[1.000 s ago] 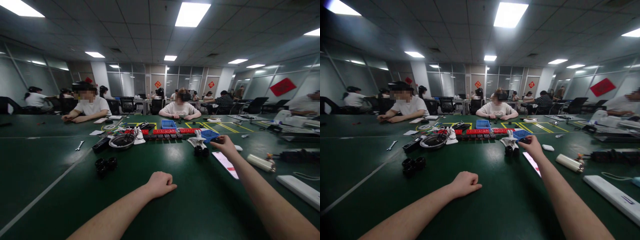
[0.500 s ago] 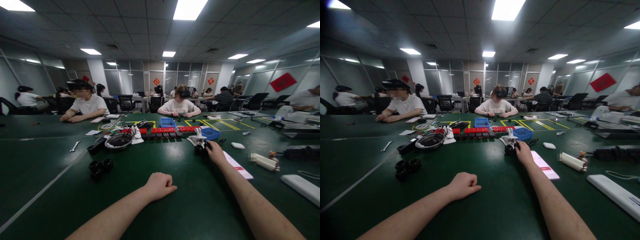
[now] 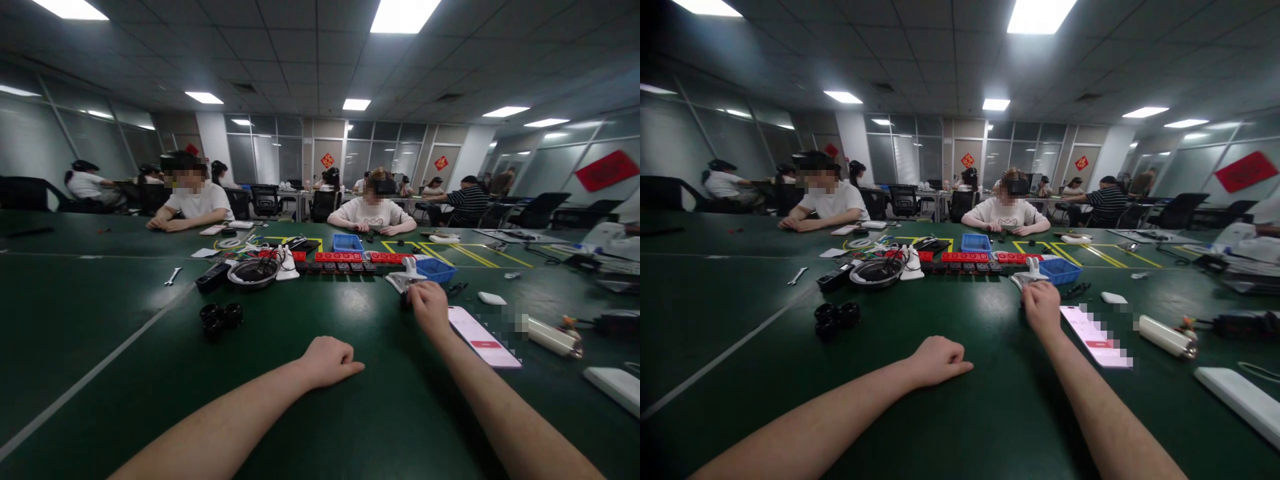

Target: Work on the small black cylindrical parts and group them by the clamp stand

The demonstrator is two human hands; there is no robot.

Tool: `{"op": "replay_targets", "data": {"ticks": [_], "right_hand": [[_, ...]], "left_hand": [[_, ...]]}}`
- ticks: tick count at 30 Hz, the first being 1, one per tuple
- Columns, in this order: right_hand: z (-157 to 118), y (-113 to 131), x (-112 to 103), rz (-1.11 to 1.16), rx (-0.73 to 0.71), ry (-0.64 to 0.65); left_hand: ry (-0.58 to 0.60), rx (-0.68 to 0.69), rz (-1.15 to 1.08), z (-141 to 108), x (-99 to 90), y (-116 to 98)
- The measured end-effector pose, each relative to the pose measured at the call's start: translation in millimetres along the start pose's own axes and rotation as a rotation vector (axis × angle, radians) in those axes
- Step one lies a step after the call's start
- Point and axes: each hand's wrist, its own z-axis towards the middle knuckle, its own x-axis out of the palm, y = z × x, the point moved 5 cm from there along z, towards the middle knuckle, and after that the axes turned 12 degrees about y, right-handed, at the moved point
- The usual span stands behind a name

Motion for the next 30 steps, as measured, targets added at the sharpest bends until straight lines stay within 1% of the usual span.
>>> {"op": "replay_targets", "data": {"ticks": [3,4,5,6,7,8,9,11,12,13,14,15,16,17,18,20,22,25,27,30], "right_hand": [[-14,64,37,-0.015,-0.186,0.278],[-21,82,50,-0.02,-0.259,0.381],[-27,94,61,-0.017,-0.293,0.456],[-31,100,69,0.009,-0.284,0.508],[-34,102,74,0.042,-0.265,0.533],[-35,100,75,0.078,-0.233,0.542],[-34,96,76,0.113,-0.196,0.544],[-32,85,73,0.163,-0.132,0.546],[-30,80,72,0.176,-0.108,0.553],[-29,76,71,0.182,-0.091,0.562],[-28,74,70,0.181,-0.086,0.569],[-28,73,70,0.175,-0.09,0.573],[-27,73,70,0.165,-0.101,0.576],[-27,74,71,0.154,-0.115,0.579],[-27,75,71,0.146,-0.129,0.582],[-28,77,73,0.14,-0.146,0.586],[-28,76,74,0.142,-0.153,0.586],[-28,76,73,0.138,-0.164,0.584],[-29,76,73,0.132,-0.171,0.586],[-31,76,72,0.127,-0.171,0.583]], "left_hand": [[-0.002,0.008,0.035,-2,-1.0,-5],[0.013,0.01,0.042,-3,-3.1,-7],[0.038,0.013,0.043,-5,-7.1,-9],[0.064,0.015,0.033,-8,-13.8,-10],[0.081,0.015,0.014,-13,-24.0,-10],[0.078,0.019,-0.03,-20,-37.6,-8],[0.038,0.003,-0.103,-29,-55.0,-3],[-0.057,-0.037,-0.265,-52,-91.1,18],[-0.137,-0.076,-0.319,-66,-108.4,34],[-0.242,-0.15,-0.336,-82,-123.7,55],[-0.334,-0.258,-0.311,-100,-134.8,77],[-0.397,-0.384,-0.249,-117,-141.2,101],[-0.417,-0.532,-0.177,-134,-142.5,124],[-0.376,-0.652,-0.123,-147,-138.7,145],[-0.315,-0.728,-0.082,-157,-132.4,163],[-0.259,-0.786,-0.011,-168,-120.3,185],[-0.211,-0.736,0.077,-166,-110.6,193],[-0.119,-0.675,0.224,-152,-102.5,192],[-0.044,-0.685,0.28,-142,-99.7,192],[0.061,-0.737,0.252,-133,-96.1,200]]}}
